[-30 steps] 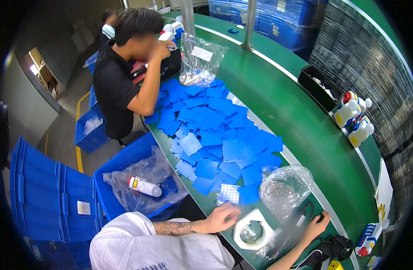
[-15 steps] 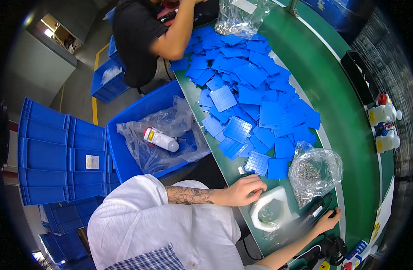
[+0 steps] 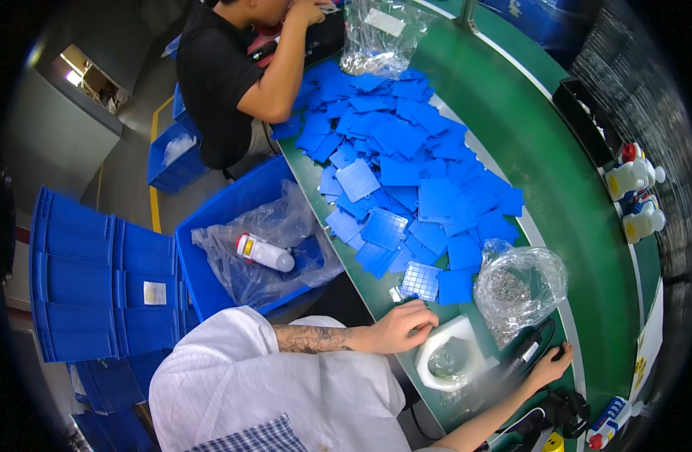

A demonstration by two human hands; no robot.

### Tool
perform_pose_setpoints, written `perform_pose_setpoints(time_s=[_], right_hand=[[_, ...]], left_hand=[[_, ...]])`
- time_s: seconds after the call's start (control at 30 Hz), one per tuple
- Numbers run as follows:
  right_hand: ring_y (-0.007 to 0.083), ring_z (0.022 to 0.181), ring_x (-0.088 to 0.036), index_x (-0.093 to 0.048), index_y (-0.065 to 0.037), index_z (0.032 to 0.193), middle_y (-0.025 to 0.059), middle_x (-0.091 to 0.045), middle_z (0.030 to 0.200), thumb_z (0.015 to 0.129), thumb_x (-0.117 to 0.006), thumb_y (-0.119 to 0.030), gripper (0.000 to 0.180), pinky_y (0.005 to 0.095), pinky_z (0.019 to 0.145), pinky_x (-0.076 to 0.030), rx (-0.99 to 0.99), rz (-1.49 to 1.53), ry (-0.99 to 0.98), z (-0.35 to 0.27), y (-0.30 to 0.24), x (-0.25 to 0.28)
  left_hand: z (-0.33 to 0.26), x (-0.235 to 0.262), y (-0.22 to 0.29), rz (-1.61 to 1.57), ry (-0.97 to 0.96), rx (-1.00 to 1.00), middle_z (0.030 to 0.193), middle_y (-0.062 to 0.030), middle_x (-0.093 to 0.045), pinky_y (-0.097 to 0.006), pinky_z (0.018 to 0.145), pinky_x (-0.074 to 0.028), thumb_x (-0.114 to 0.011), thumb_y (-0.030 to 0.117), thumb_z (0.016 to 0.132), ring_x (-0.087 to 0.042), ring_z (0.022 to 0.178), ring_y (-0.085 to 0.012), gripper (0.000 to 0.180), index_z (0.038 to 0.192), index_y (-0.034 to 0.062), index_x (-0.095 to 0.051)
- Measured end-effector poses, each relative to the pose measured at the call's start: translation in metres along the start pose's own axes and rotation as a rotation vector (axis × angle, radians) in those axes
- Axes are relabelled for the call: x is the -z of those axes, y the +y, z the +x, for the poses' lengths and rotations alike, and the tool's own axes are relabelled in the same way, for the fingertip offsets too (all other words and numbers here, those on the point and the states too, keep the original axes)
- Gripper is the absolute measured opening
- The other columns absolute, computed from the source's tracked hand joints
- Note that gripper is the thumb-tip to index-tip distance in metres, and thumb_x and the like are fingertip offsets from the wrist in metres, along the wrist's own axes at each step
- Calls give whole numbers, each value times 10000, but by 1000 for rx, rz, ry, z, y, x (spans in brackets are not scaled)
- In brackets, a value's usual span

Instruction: The person fastens screws into a toy using an electric screwdriver, places the toy on the conveyor line, and later picks up and turns another toy by hand.

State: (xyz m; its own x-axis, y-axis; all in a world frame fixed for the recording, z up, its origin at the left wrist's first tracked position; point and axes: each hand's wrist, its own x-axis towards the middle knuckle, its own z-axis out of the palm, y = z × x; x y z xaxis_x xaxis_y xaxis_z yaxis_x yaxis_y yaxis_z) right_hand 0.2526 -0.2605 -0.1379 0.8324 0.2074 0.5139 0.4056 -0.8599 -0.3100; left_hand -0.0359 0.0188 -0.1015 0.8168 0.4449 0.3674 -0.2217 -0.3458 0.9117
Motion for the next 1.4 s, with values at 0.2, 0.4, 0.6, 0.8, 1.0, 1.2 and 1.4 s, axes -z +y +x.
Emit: perform_pose_setpoints(time_s=[0.2,0.4,0.6,0.8,1.0,1.2,1.4], right_hand=[[315,1050,-469,-531,39,1008,174,-523,1082,780,-464,-72,263,374,898,-356,-7,33,-5,-2,-6,2],[329,1053,-463,-530,36,1004,188,-507,1099,775,-464,-70,261,384,898,-354,10,38,12,-2,-3,-1],[340,1059,-458,-538,23,989,194,-498,1116,773,-470,-77,248,387,907,-350,4,52,12,-5,-7,2],[316,1007,-515,-567,21,947,183,-556,1033,725,-531,-45,235,359,889,-385,-72,54,73,-9,-10,5],[336,973,-521,-565,-12,895,182,-555,1013,720,-516,-51,186,375,860,-405,-18,89,111,-1,-37,1],[336,980,-512,-572,-12,893,169,-557,1031,731,-511,-78,185,377,856,-397,-38,79,79,3,-37,11],[317,979,-524,-585,-29,897,157,-563,1031,720,-522,-87,197,364,859,-401,-44,26,72,-1,-34,14]], left_hand=[[-2,0,-1,0,17,30,673,-69,-512,-288,553,-416,-552,-22,701,-473,697,-184,148,846,-2,-532],[-2,-1,-4,8,40,-19,704,-69,-531,-279,545,-429,-576,-37,675,-495,721,-184,200,869,-3,-541],[-5,-2,-3,42,73,-28,712,-73,-529,-286,555,-427,-574,-44,674,-511,699,-199,195,859,10,-544],[6,11,26,-105,-5,22,737,-90,-543,-299,600,-436,-587,-49,650,-540,692,-211,233,869,22,-553],[47,55,102,-313,-156,-402,794,-141,-580,-322,571,-446,-655,-24,559,-532,658,-275,298,834,24,-551],[52,39,157,-353,-32,-421,719,-131,-543,-318,489,-417,-662,93,540,-498,582,-250,271,763,8,-534],[67,54,206,-150,78,-237,648,-128,-504,-307,407,-369,-636,229,502,-468,520,-231,360,728,-30,-530]])
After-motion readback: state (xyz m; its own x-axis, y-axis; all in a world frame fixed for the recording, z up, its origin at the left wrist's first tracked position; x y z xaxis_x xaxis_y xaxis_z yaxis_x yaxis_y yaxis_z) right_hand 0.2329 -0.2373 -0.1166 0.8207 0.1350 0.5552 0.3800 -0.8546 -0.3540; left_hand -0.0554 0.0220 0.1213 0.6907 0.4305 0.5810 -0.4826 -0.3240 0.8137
